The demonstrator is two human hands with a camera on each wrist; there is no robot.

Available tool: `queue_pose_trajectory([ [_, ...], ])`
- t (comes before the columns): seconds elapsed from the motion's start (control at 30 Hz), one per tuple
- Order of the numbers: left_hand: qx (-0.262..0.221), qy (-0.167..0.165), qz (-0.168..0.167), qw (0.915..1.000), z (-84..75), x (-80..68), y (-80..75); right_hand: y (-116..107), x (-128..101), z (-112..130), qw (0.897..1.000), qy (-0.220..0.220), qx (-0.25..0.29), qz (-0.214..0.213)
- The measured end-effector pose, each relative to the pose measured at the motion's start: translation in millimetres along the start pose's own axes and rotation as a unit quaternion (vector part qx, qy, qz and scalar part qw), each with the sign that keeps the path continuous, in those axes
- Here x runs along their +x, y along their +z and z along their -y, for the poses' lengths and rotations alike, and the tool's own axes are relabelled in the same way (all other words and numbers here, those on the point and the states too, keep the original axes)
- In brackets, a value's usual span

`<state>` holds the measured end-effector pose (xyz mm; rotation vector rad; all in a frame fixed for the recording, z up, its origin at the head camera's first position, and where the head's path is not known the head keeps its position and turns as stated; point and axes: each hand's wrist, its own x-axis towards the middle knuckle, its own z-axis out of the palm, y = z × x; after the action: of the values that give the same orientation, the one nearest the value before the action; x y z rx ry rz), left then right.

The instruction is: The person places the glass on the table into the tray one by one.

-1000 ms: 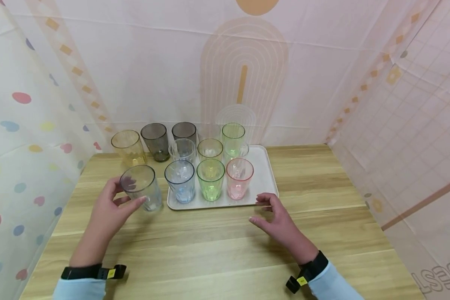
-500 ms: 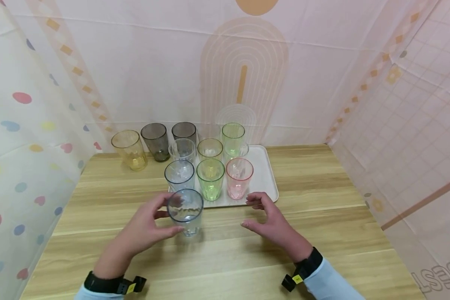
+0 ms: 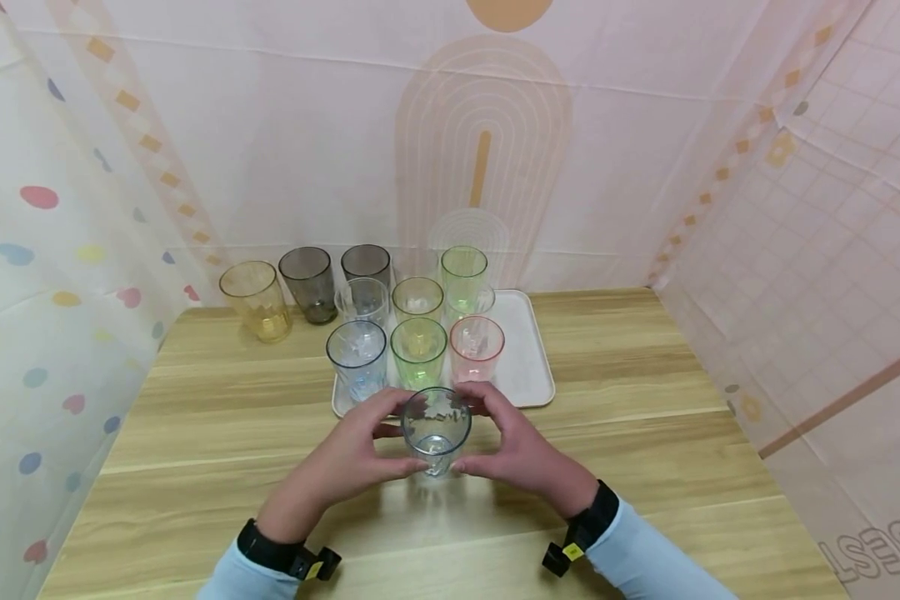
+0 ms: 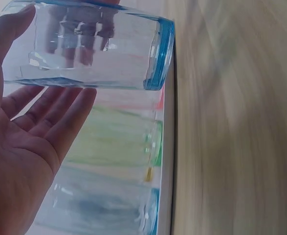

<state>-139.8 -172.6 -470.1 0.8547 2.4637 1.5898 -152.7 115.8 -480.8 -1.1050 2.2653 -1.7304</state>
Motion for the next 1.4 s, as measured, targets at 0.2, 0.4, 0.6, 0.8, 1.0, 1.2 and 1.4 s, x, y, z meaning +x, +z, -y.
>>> queue_pose_trajectory([
  [0.2, -0.008, -0.001, 0.007, 0.9999, -1.4, 5.0, 8.2, 7, 2, 4, 1.000, 0.005, 0.021, -0.007],
  [0.4, -0.002, -0.011, 0.019, 0.9997, -3.1, 5.3, 9.4, 9, -1, 1, 0.999, -0.005, 0.023, -0.022],
  [0.6, 0.047, -0.019, 0.012, 0.9986, 6.1, -2.1, -1.7, 1, -8, 0, 0.999, 0.018, 0.022, -0.038],
  [0.8, 0.147, -0.070, -0.043, 0.9858, 26.2, -17.8, -28.5, -13, -19, -2, 0.997, 0.039, 0.024, -0.065],
  [1.0, 0.216, -0.157, -0.090, 0.9595, 52.0, -21.5, -59.6, -24, -30, -3, 0.994, 0.054, 0.013, -0.094],
  [1.2, 0.258, -0.196, -0.089, 0.9418, 71.2, -14.9, -71.9, -30, -38, -3, 0.991, 0.074, 0.012, -0.110],
  [1.4, 0.284, -0.188, -0.065, 0.9380, 85.4, -9.3, -72.4, -35, -42, -5, 0.989, 0.085, 0.005, -0.125],
])
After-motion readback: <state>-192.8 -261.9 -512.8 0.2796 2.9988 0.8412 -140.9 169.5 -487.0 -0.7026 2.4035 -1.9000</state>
